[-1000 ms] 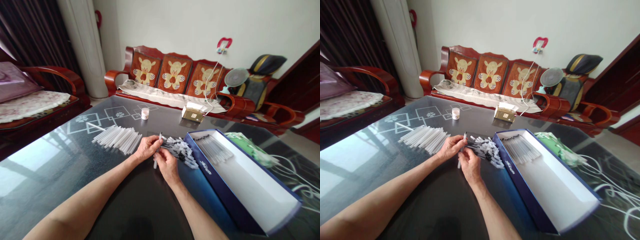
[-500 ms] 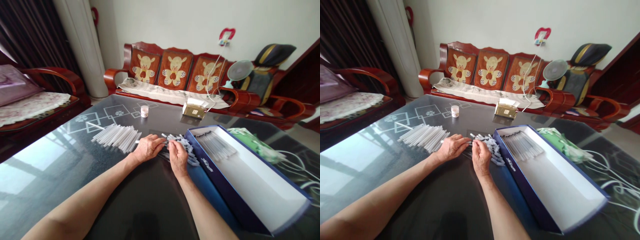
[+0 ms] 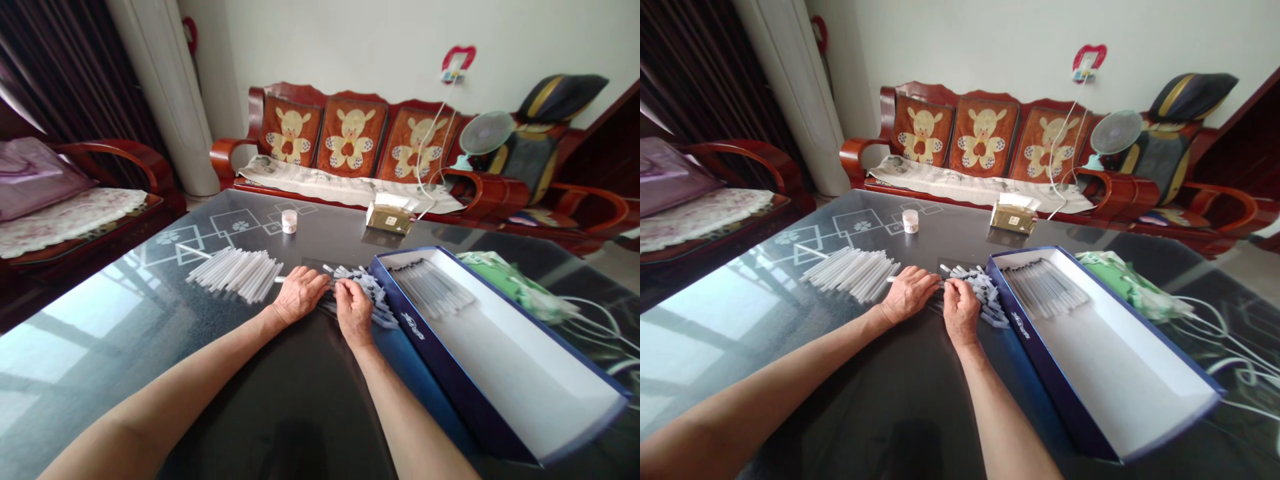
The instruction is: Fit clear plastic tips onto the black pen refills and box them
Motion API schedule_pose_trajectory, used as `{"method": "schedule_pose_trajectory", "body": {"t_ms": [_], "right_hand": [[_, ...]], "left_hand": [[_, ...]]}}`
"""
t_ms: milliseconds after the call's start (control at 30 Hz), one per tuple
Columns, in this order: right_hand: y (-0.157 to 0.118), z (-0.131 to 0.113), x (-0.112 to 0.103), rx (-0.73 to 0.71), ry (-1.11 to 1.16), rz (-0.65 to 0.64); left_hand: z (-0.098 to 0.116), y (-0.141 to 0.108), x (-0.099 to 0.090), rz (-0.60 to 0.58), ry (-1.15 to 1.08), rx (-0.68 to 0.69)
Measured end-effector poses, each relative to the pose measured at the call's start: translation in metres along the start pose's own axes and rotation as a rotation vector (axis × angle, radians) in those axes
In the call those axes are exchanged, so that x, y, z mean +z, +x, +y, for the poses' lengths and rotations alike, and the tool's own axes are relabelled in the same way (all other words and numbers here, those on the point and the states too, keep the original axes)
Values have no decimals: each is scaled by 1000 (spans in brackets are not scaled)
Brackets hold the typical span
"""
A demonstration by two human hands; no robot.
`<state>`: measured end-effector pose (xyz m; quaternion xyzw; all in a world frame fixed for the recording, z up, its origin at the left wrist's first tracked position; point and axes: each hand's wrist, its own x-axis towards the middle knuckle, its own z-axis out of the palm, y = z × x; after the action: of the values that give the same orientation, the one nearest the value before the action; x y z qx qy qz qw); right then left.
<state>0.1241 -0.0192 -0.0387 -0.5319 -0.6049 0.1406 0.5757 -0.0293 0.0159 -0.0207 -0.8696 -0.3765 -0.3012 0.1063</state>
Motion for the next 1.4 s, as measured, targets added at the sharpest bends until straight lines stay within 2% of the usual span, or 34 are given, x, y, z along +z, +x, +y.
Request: {"method": "schedule_pose_trajectory", "body": {"t_ms": [167, 300, 467, 733, 833, 933, 1033, 1167, 1267, 1400], "right_hand": [[1, 8, 2, 53, 68, 38], [2, 7, 1, 50, 79, 10], [2, 3, 2, 122, 56, 63], [3, 1, 0, 28, 4, 53], [2, -1, 1, 55, 4, 33], [3, 0, 2, 94, -7, 75], [4, 4, 3, 45, -39, 110], [3, 5, 3, -10, -30, 93], [2, 4, 3, -5, -22, 67], [3, 6, 4, 16, -71, 119]], "left_hand": [[6, 9, 4, 8, 13, -32], [11, 8, 5, 36, 15, -86], [8, 8, 4, 45, 4, -60], [7, 8, 5, 30, -15, -52], [6, 8, 6, 24, -15, -66], [5, 8, 8, 17, -17, -74], [5, 9, 7, 11, -19, -61], [6, 9, 6, 9, -7, -42], [6, 9, 5, 17, -4, -45], [5, 8, 5, 29, 5, -43]]}}
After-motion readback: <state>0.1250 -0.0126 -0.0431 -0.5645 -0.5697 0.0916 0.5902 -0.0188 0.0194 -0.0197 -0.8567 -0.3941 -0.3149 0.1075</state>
